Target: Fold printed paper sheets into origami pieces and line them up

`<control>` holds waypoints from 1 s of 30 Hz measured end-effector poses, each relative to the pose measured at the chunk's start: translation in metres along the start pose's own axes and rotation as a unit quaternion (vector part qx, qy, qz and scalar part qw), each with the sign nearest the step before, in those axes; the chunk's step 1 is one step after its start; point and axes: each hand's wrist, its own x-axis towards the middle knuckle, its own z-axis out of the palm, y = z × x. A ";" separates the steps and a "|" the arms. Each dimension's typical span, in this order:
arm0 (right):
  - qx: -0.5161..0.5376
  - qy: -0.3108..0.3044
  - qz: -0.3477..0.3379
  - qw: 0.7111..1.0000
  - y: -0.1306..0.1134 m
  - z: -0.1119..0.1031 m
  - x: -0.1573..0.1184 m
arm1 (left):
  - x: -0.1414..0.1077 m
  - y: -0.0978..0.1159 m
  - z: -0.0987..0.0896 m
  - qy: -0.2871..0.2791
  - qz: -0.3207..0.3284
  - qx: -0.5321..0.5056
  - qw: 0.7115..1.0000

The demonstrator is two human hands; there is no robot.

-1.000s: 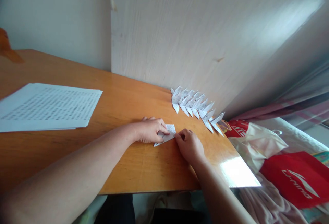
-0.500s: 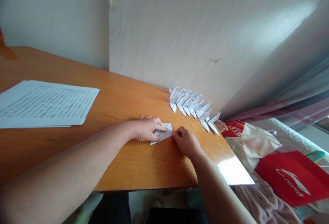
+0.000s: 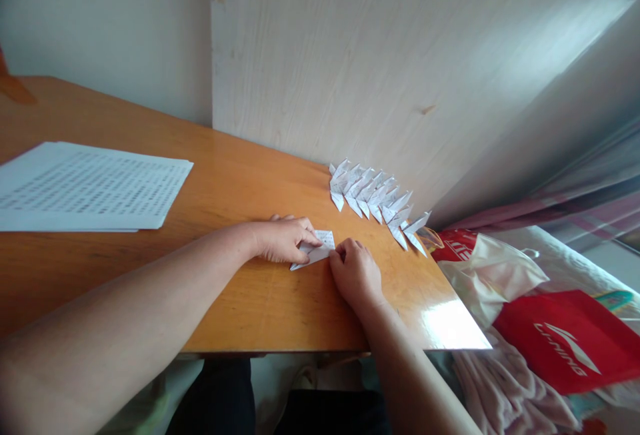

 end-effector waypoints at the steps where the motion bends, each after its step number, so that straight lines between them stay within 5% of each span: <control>1: 0.000 0.001 -0.002 1.000 -0.001 0.000 -0.001 | 0.000 0.000 0.000 -0.001 -0.002 -0.003 1.000; 19: -0.009 0.006 -0.055 0.998 -0.026 0.003 -0.020 | -0.001 0.004 -0.003 -0.006 -0.010 -0.020 1.000; 30: -0.030 0.006 -0.024 0.999 -0.015 0.000 -0.012 | 0.000 0.002 -0.002 -0.007 -0.013 -0.024 1.000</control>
